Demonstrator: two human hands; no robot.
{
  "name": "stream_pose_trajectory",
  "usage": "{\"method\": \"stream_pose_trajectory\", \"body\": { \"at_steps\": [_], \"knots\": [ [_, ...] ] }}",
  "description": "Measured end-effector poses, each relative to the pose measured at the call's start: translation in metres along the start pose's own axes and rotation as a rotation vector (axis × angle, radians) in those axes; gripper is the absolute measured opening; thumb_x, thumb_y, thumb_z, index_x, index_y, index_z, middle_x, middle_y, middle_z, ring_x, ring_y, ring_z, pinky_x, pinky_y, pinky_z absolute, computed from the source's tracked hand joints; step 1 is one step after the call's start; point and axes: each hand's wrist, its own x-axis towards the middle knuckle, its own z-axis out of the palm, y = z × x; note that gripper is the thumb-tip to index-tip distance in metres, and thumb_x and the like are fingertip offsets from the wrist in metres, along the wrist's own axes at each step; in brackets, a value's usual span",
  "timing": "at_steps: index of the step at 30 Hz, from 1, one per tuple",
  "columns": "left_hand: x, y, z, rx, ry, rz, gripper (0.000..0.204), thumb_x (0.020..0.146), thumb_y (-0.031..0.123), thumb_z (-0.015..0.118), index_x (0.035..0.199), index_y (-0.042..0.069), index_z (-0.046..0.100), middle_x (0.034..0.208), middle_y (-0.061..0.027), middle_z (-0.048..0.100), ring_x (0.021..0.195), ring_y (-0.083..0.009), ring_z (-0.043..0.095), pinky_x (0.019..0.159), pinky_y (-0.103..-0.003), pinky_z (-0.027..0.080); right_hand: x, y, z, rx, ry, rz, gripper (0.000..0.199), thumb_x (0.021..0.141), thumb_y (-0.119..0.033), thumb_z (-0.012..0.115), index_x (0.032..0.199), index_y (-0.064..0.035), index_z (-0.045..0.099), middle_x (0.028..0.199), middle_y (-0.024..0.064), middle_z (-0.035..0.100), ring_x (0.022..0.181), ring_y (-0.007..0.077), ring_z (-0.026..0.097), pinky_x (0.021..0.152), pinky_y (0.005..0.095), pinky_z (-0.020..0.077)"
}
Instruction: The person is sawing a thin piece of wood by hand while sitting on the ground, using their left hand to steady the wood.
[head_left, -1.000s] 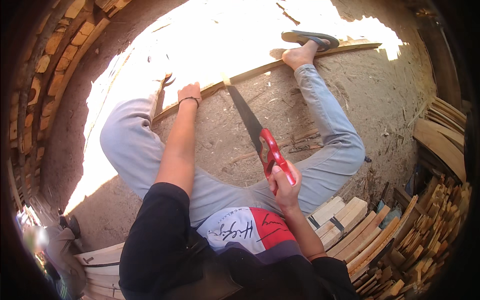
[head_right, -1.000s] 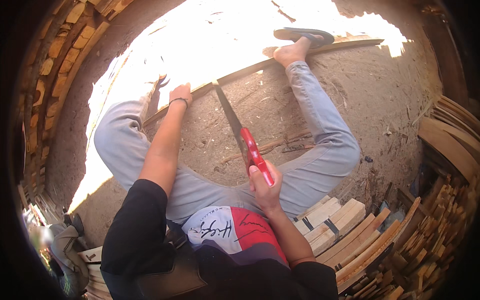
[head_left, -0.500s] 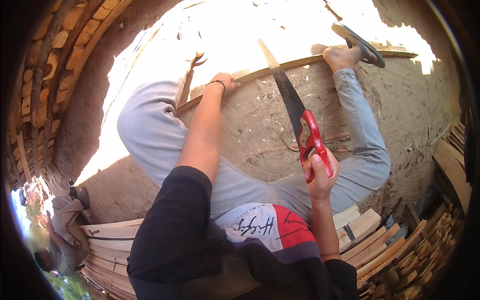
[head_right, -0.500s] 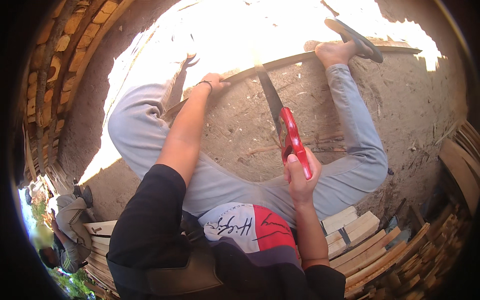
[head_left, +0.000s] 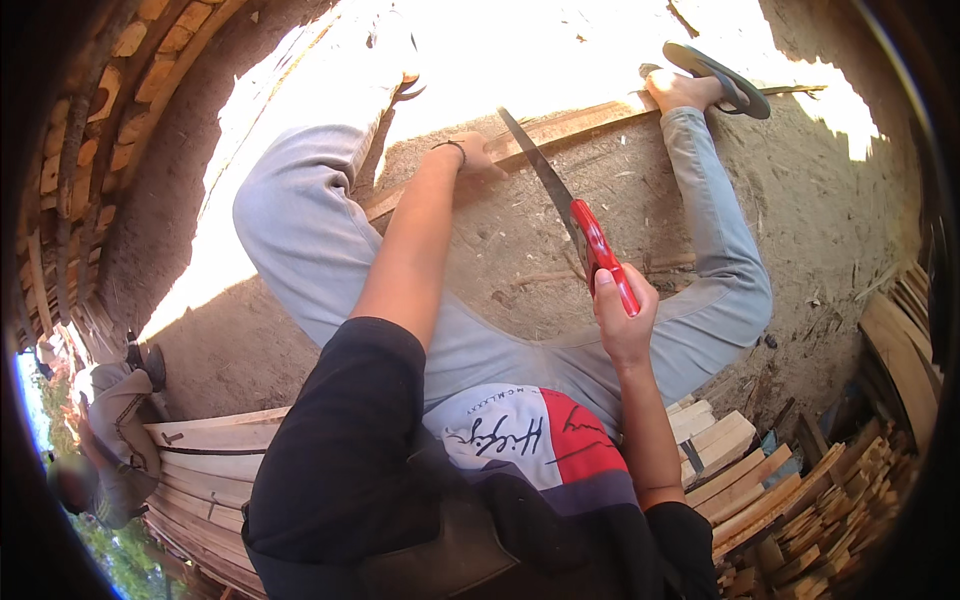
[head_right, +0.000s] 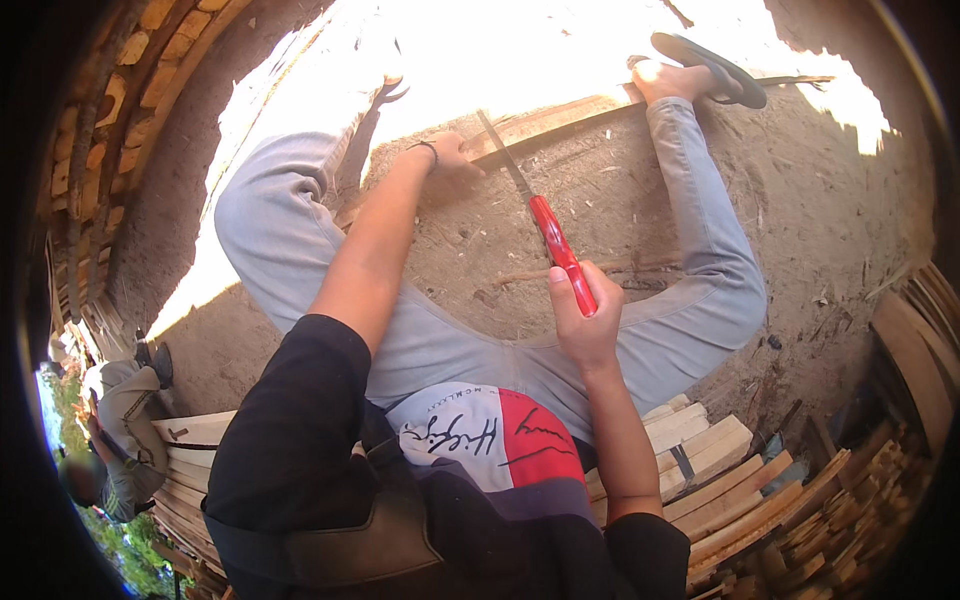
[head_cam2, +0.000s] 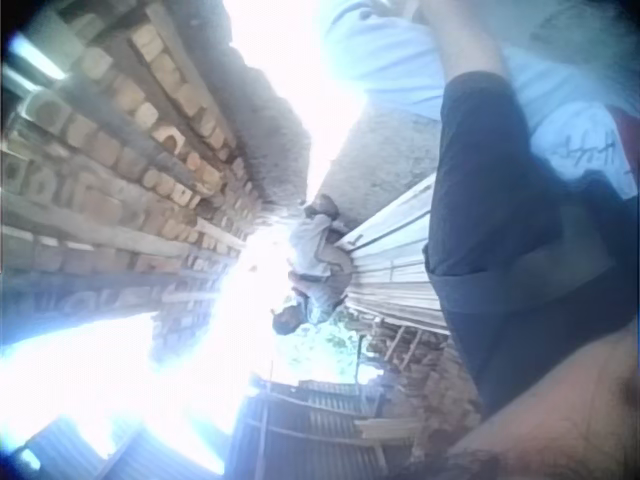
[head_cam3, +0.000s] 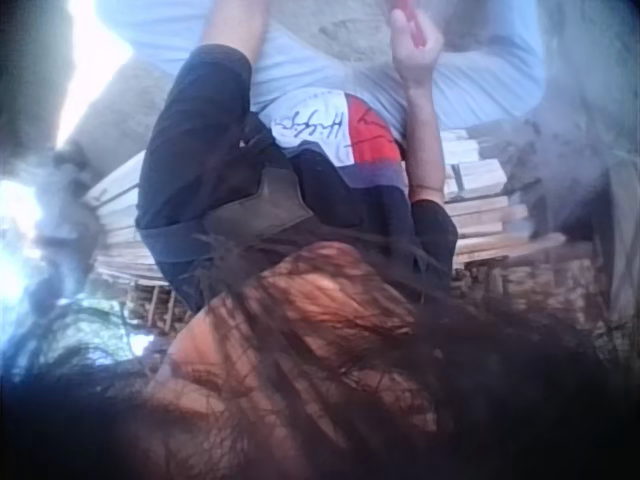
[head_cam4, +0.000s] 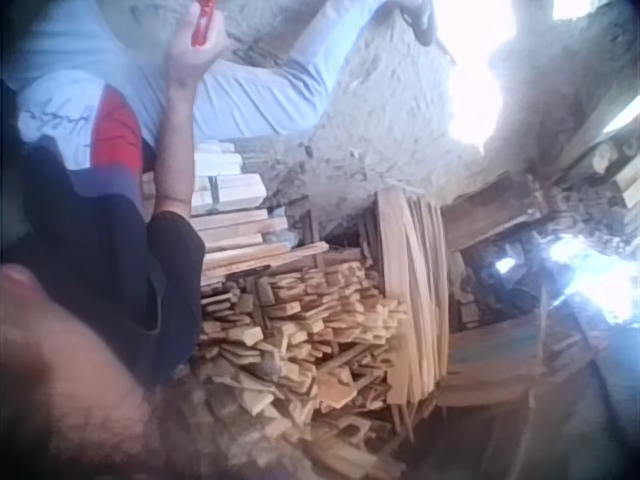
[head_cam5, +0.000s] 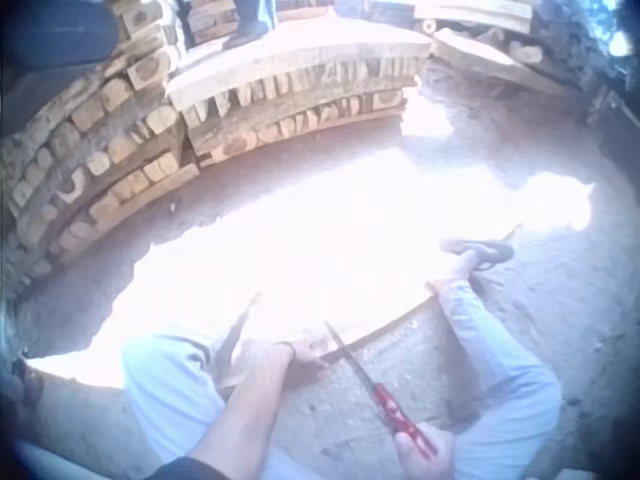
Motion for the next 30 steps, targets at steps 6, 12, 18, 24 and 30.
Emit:
{"method": "stream_pose_trajectory", "body": {
  "at_steps": [6, 12, 18, 24, 30],
  "knots": [
    [-0.004, 0.003, -0.004, 0.021, 0.015, 0.017, 0.044, 0.074, 0.031, 0.073, 0.104, -0.002, 0.071, 0.108, -0.0184, 0.071, 0.098, -0.0268, 0.069, 0.086, -0.038, 0.055, -0.01, 0.009, 0.009, -0.078, 0.053, -0.105, 0.026, 0.095, -0.019, 0.065, 0.076, -0.0014, 0.058, 0.062, -0.0021, 0.045, 0.058, 0.0054, 0.039, 0.051, 0.0275, 0.032],
    [-0.006, 0.004, -0.007, 0.022, 0.063, 0.017, 0.043, 0.074, 0.027, 0.069, 0.107, -0.002, 0.068, 0.106, -0.0211, 0.07, 0.099, -0.0286, 0.068, 0.085, -0.04, 0.054, -0.01, 0.016, 0.007, -0.043, 0.042, -0.055, 0.026, 0.095, -0.018, 0.065, 0.077, -0.0013, 0.058, 0.062, -0.002, 0.047, 0.058, 0.0059, 0.04, 0.051, 0.0277, 0.0327],
    [-0.006, 0.004, -0.004, 0.204, 0.187, 0.034, 0.044, 0.074, 0.031, 0.067, 0.108, 0.003, 0.069, 0.108, -0.0187, 0.07, 0.1, -0.0298, 0.068, 0.088, -0.041, 0.054, -0.008, 0.013, 0.008, -0.073, 0.037, -0.102, 0.025, 0.094, -0.017, 0.065, 0.076, -0.0013, 0.058, 0.061, -0.0014, 0.046, 0.057, 0.0062, 0.04, 0.051, 0.0281, 0.0327],
    [-0.016, 0.012, -0.009, 0.266, 0.216, -0.063, 0.042, 0.075, 0.033, 0.065, 0.11, 0.011, 0.071, 0.11, -0.015, 0.071, 0.103, -0.0285, 0.068, 0.091, -0.041, 0.055, -0.009, 0.014, 0.008, -0.107, 0.023, -0.123, 0.026, 0.094, -0.017, 0.065, 0.075, -0.0011, 0.057, 0.06, 0.0007, 0.046, 0.056, 0.0081, 0.04, 0.05, 0.0294, 0.0327],
    [-0.02, 0.017, -0.013, 0.286, 0.224, -0.118, 0.042, 0.075, 0.032, 0.064, 0.111, 0.013, 0.073, 0.112, -0.0146, 0.072, 0.103, -0.0278, 0.069, 0.09, -0.042, 0.056, -0.038, 0.001, -0.005, -0.185, 0.009, -0.179, 0.027, 0.094, -0.016, 0.065, 0.073, -0.0012, 0.055, 0.058, 0.0024, 0.045, 0.054, 0.0096, 0.042, 0.05, 0.0312, 0.0338]
  ]
}}
